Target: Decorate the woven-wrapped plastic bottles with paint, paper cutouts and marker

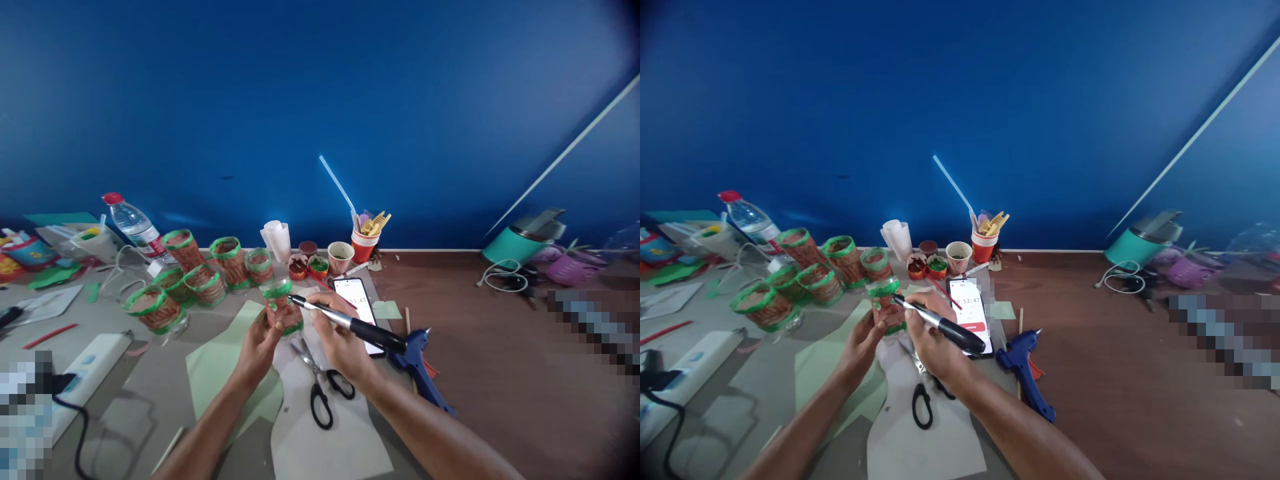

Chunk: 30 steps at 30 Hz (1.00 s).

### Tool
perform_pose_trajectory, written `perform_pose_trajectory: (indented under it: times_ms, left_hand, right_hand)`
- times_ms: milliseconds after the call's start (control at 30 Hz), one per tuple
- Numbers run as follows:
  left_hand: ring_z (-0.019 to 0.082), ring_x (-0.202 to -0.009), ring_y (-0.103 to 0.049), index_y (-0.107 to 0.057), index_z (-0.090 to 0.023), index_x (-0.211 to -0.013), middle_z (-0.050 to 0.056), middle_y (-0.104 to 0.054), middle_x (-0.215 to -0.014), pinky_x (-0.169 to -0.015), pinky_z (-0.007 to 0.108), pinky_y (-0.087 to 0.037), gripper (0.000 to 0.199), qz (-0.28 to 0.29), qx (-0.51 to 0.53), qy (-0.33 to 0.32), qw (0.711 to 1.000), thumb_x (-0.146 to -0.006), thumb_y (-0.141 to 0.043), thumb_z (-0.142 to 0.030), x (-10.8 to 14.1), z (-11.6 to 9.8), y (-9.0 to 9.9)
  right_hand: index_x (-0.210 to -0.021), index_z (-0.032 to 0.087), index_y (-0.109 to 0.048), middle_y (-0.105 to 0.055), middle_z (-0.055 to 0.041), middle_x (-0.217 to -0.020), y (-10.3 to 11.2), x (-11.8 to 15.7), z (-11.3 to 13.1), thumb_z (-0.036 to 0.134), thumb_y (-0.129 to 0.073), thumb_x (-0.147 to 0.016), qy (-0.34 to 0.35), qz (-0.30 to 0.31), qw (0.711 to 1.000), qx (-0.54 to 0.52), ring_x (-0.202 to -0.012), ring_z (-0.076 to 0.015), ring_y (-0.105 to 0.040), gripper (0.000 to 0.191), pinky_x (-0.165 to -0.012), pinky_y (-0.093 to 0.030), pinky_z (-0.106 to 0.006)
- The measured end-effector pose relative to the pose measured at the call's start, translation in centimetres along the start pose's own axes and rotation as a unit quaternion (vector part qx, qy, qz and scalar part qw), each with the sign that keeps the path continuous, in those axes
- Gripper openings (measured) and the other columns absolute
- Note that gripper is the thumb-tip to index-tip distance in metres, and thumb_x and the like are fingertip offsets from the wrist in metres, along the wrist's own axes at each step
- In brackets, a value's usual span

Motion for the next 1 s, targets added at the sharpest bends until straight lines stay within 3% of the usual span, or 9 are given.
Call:
perform_pose_trajectory:
  times_ms: [133,333,500,700,867,1000]
  left_hand:
    - [0.031,-0.115,-0.059,-0.061,-0.014,-0.115,0.013,-0.067,-0.12,-0.098,0.04,-0.045,0.047,-0.009,-0.006,-0.002,1.0,-0.081,-0.063,-0.046,0.02,-0.37,-0.09]
    - [0.03,-0.112,-0.061,-0.061,-0.014,-0.113,0.013,-0.068,-0.117,-0.097,0.039,-0.046,0.046,-0.001,-0.01,-0.008,1.0,-0.082,-0.061,-0.048,-0.02,-0.38,-0.15]
    - [0.031,-0.111,-0.062,-0.063,-0.014,-0.109,0.013,-0.07,-0.114,-0.096,0.041,-0.046,0.046,-0.022,-0.033,-0.009,0.999,-0.079,-0.063,-0.05,-0.06,-0.78,0.0]
    - [0.032,-0.11,-0.062,-0.064,-0.013,-0.109,0.014,-0.07,-0.113,-0.096,0.041,-0.047,0.049,-0.023,-0.012,0.006,1.0,-0.078,-0.065,-0.051,0.02,-0.72,-0.09]
    - [0.031,-0.113,-0.06,-0.063,-0.014,-0.113,0.014,-0.068,-0.118,-0.099,0.04,-0.045,0.048,-0.017,-0.008,-0.007,1.0,-0.079,-0.065,-0.048,-0.02,-0.26,0.06]
    - [0.03,-0.112,-0.061,-0.062,-0.013,-0.114,0.014,-0.068,-0.118,-0.098,0.041,-0.046,0.048,-0.012,-0.021,-0.007,1.0,-0.081,-0.063,-0.048,-0.02,-0.03,0.12]
  right_hand:
    - [-0.093,0.023,-0.067,-0.068,-0.0045,-0.086,0.09,0.2,0.4,0.027,-0.056,-0.086,0.037,0.002,0.999,0.015,-0.08,-0.0215,-0.062,0.014,-0.073,-0.048,-0.034]
    - [-0.095,0.023,-0.066,-0.064,-0.0023,-0.074,0.1,0.23,0.03,0.027,-0.054,-0.087,0.011,-0.012,1.0,0.018,-0.068,-0.0198,-0.06,0.015,-0.069,-0.049,-0.035]
    - [-0.092,0.022,-0.068,-0.067,-0.0057,-0.087,-0.31,0.58,0.88,0.024,-0.055,-0.085,0.048,-0.002,0.998,0.027,-0.084,-0.0237,-0.061,0.015,-0.079,-0.048,-0.039]
    - [-0.093,0.023,-0.068,-0.067,-0.0046,-0.084,0.03,0.39,0.21,0.026,-0.053,-0.088,0.007,-0.025,0.999,0.027,-0.074,-0.022,-0.06,0.016,-0.079,-0.047,-0.04]
    - [-0.096,0.021,-0.066,-0.067,-0.0064,-0.091,-0.37,0.61,0.14,0.028,-0.051,-0.09,0.022,0.004,0.999,0.043,-0.084,-0.0235,-0.062,0.017,-0.079,-0.048,-0.039]
    - [-0.096,0.02,-0.064,-0.066,-0.0048,-0.085,-0.18,0.57,0.22,0.028,-0.051,-0.09,0.033,-0.01,0.998,0.045,-0.075,-0.0201,-0.061,0.017,-0.074,-0.049,-0.036]
Point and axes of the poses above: each hand's wrist, its own x-axis away from the middle knuckle, its own y-axis out of the back of the hand, z = x × y, the point moved 5 cm from there along -x, towards the middle knuckle
